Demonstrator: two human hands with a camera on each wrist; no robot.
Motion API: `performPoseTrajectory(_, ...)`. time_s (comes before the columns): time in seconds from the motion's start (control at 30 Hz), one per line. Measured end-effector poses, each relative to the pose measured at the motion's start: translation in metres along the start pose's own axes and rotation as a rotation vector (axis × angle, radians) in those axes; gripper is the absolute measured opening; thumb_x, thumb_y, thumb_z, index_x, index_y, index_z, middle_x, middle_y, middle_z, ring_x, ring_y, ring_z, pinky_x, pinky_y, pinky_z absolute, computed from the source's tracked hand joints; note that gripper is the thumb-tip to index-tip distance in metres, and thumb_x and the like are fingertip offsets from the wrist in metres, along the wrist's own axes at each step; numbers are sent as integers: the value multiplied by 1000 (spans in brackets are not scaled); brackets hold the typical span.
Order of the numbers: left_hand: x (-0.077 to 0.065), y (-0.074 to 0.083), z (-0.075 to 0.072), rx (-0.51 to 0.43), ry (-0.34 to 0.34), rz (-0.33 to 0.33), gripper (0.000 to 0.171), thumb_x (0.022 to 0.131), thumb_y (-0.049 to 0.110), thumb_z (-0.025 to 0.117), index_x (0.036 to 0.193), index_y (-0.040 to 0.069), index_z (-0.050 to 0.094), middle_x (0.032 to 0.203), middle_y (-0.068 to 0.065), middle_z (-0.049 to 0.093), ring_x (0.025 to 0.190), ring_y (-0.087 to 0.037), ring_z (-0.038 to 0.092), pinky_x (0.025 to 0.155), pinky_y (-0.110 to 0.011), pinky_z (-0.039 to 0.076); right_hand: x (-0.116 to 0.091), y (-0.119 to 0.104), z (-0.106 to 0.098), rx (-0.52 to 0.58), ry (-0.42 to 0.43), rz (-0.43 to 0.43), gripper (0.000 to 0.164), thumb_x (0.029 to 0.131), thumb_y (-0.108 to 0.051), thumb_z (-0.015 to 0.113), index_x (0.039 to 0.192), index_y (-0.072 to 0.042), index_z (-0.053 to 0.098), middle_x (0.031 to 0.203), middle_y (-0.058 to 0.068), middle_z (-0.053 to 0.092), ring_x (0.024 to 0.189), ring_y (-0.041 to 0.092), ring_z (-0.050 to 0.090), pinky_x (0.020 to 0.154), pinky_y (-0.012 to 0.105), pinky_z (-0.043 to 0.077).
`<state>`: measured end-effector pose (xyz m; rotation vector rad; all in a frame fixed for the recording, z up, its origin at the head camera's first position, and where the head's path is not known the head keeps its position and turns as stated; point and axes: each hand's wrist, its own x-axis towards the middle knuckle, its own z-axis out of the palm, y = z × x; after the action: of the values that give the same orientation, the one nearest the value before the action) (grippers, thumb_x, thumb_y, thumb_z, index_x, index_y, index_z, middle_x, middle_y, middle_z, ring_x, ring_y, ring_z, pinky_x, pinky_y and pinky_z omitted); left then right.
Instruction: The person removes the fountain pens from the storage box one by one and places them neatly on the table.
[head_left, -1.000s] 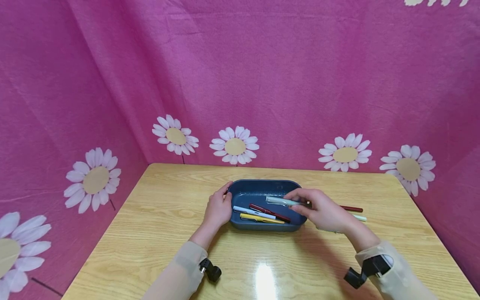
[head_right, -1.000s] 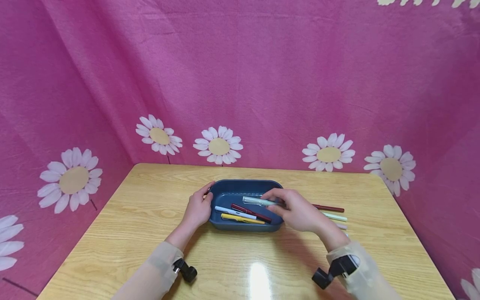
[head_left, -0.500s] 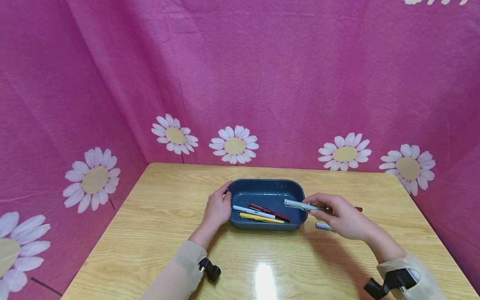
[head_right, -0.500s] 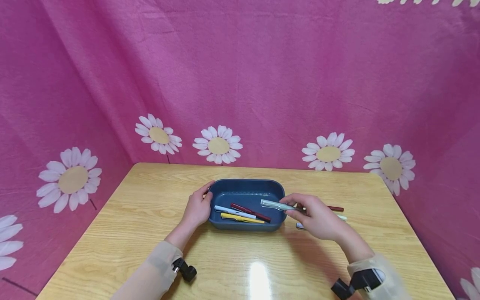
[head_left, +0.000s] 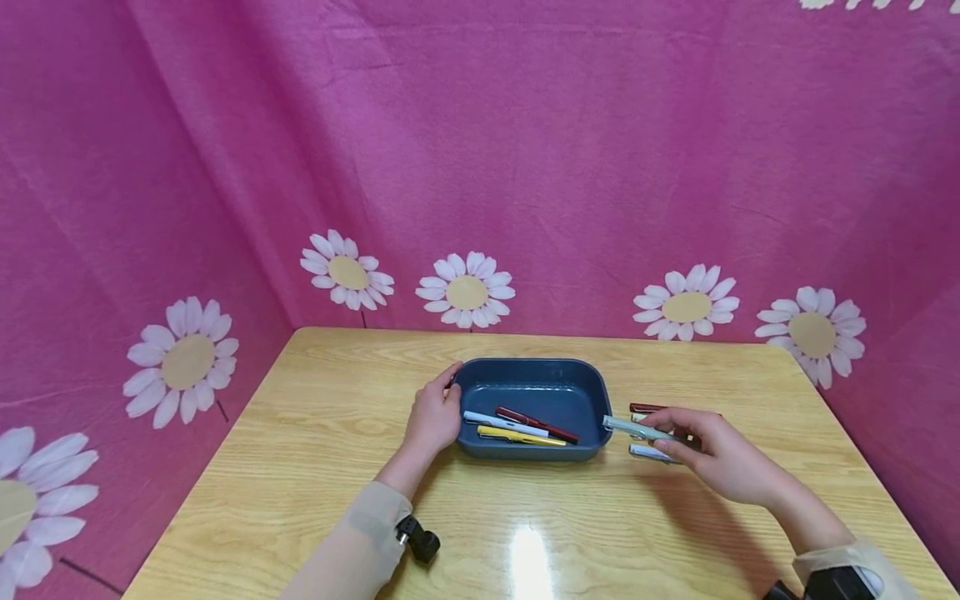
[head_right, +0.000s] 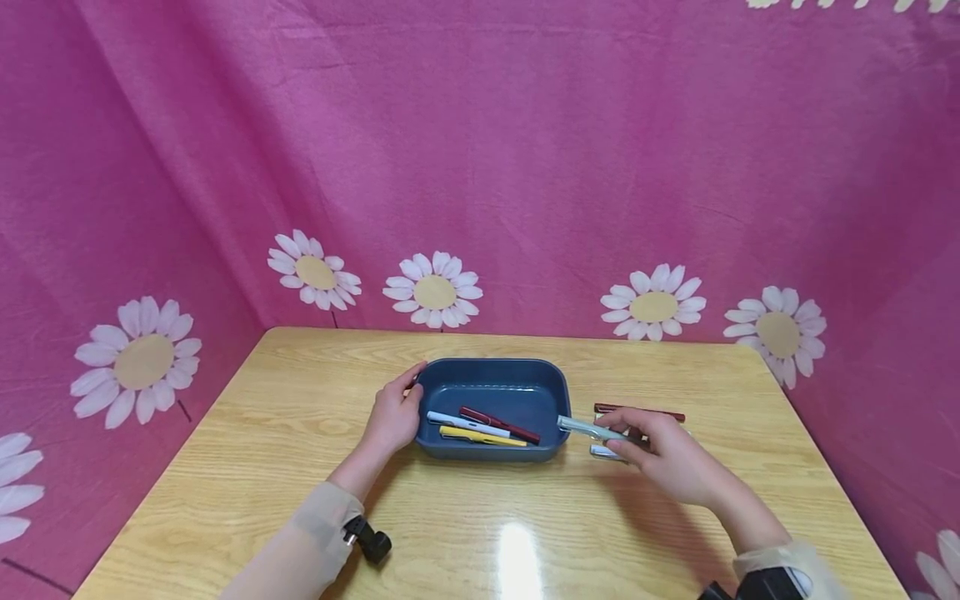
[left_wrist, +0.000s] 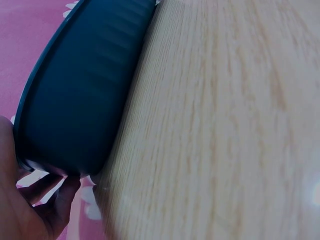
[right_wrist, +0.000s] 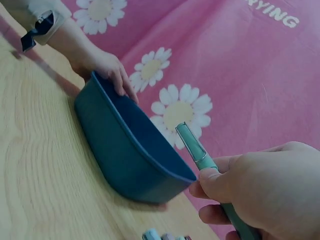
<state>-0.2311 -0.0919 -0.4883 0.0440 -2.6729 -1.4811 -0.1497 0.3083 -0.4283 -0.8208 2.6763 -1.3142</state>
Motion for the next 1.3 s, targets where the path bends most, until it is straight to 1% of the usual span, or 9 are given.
performPoseTrajectory(0.13, 1, -1, 0, 1, -1, -6, 45, 113, 20, 47, 158, 19, 54, 155, -13, 55, 142, -34, 52, 115, -56, 43, -10, 7, -2, -16, 29, -5, 26, 99, 1, 71, 123, -11, 72, 108, 4, 70, 81, 13, 63, 65, 26, 54)
performPoseTrajectory(0.2, 1, -2, 0, 3, -2, -7, 45, 113, 20, 47, 158, 20, 53, 155, -13, 55, 142, -34, 52, 114, -56, 43, -15, 11, -2, -32, 39, 1, 26, 98, 1, 72, 121, -11, 72, 102, 4, 70, 80, 12, 62, 64, 25, 53)
performPoseTrajectory(0.27, 2, -2, 0, 6, -3, -4, 45, 113, 20, 47, 158, 19, 53, 155, -13, 55, 142, -34, 52, 115, -56, 42, -19, 14, -2, -40, 39, 20, 25, 98, 1, 72, 121, -10, 72, 100, 2, 69, 80, 11, 61, 64, 25, 53)
performPoseTrajectory(0.37, 2, -2, 0, 8, -4, -4, 46, 113, 20, 47, 158, 20, 53, 155, -13, 55, 142, -34, 52, 115, -56, 42, -23, 22, -1, -59, 43, 18, 25, 97, 2, 73, 120, -9, 73, 98, 2, 71, 79, 11, 61, 63, 25, 52)
performPoseTrajectory(0.53, 1, 0, -1, 4, -5, -9, 45, 113, 20, 47, 158, 21, 53, 155, -13, 55, 142, -33, 52, 115, -55, 42, -28, 36, 6, -73, 51, 3, 27, 96, 5, 73, 118, -9, 73, 99, 2, 71, 80, 10, 60, 65, 24, 50)
performPoseTrajectory(0.73, 0, 1, -1, 7, -6, -3, 45, 113, 19, 46, 158, 20, 54, 155, -13, 55, 141, -33, 53, 115, -56, 42, -34, 46, 13, -90, 54, -11, 23, 96, 2, 74, 114, -13, 75, 100, 0, 72, 85, 6, 59, 68, 23, 50)
performPoseTrajectory(0.83, 0, 1, 0, 6, -7, -4, 45, 113, 19, 46, 158, 20, 54, 155, -13, 55, 142, -34, 52, 115, -56, 42, -36, 49, 14, -100, 46, -11, 21, 96, 1, 74, 111, -14, 75, 100, -2, 72, 87, 5, 60, 70, 23, 50)
performPoseTrajectory(1.17, 0, 0, 0, -1, -15, -10, 46, 113, 20, 46, 159, 20, 52, 157, -13, 53, 143, -34, 51, 115, -56, 42, -42, 58, 14, -123, -3, 63, 16, 97, -7, 76, 112, -13, 74, 100, -6, 69, 89, 3, 59, 72, 25, 52)
performPoseTrajectory(1.3, 1, 0, 0, 1, -12, -9, 46, 113, 20, 46, 158, 21, 53, 156, -13, 54, 143, -33, 51, 116, -56, 41, -43, 61, 15, -134, -2, 59, 16, 97, -7, 77, 111, -13, 74, 100, -7, 68, 89, 4, 60, 73, 25, 52)
